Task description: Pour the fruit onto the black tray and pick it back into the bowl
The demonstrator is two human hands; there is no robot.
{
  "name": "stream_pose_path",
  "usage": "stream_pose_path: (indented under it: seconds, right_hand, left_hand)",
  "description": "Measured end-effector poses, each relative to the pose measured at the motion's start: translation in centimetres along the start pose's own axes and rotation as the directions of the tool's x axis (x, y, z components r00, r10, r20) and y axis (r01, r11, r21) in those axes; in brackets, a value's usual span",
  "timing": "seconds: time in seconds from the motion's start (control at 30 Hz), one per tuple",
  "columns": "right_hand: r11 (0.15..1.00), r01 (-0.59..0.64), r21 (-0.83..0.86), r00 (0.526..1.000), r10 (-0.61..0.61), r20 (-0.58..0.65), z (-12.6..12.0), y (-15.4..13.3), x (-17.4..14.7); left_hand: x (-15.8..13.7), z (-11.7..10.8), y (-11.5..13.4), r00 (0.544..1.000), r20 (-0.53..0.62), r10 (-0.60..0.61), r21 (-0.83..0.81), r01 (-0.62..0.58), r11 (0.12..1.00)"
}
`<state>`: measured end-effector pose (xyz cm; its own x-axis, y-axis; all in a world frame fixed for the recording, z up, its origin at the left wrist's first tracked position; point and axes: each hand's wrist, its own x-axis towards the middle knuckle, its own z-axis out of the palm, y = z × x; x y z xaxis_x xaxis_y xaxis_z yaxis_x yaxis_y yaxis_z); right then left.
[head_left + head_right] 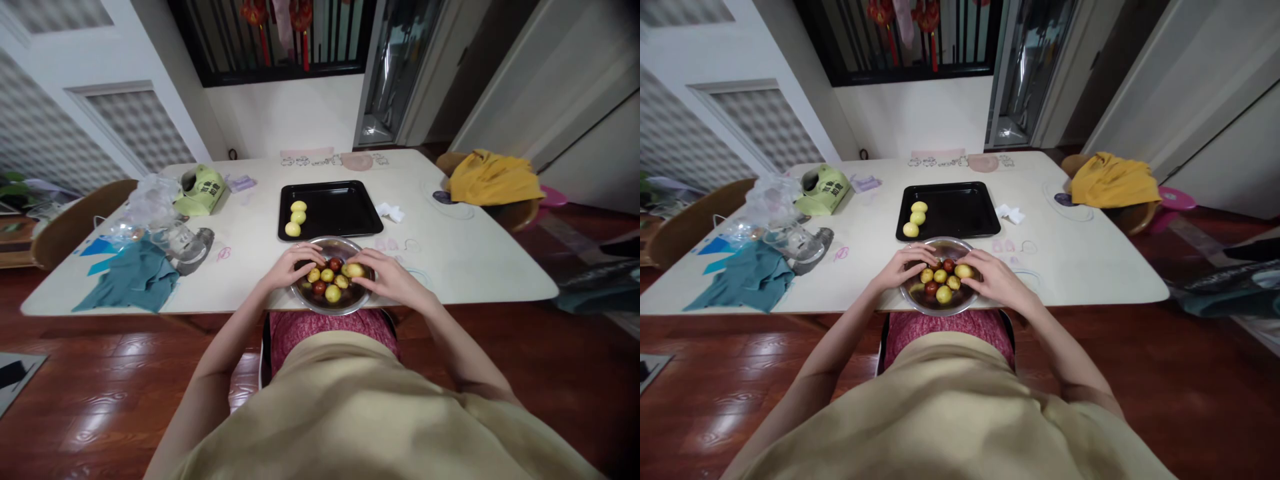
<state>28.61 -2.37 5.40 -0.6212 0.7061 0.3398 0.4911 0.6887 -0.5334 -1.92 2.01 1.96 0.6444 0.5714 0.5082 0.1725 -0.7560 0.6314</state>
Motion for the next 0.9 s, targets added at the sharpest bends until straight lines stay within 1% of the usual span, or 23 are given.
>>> stream_pose_path:
  seconds: [0.1, 0.2, 0.4, 0.57, 0.9]
  right_hand:
    - [1.000, 0.007, -0.010, 0.997, -0.007, 0.071, 0.4, -0.3, -0.1]
    - [1.000, 0.004, -0.029, 0.994, -0.001, 0.105, 0.7, -0.3, 0.0]
    - [1.000, -0.012, 0.001, 0.997, 0.012, 0.081, 1.0, 0.1, -0.2]
    - [1.000, 0.000, 0.020, 0.996, -0.002, 0.092, 1.1, 0.3, -0.2]
    - [0.996, -0.089, -0.008, 0.988, 0.089, 0.128, 1.6, 0.3, 0.5]
  left_hand:
    - [0.0, 0.0, 0.0, 1.000, 0.000, 0.008, 0.003, -0.008, 1.000]
    - [0.0, 0.0, 0.0, 1.000, -0.003, 0.003, 0.006, -0.003, 1.000]
    - [-0.1, 0.0, -0.3, 1.000, 0.008, -0.018, 0.014, 0.018, 1.000]
    - [-0.2, -0.1, -0.3, 1.000, 0.010, -0.027, 0.021, 0.027, 0.999]
    - [-0.1, -0.1, -0.2, 1.000, 0.009, -0.016, 0.002, 0.016, 1.000]
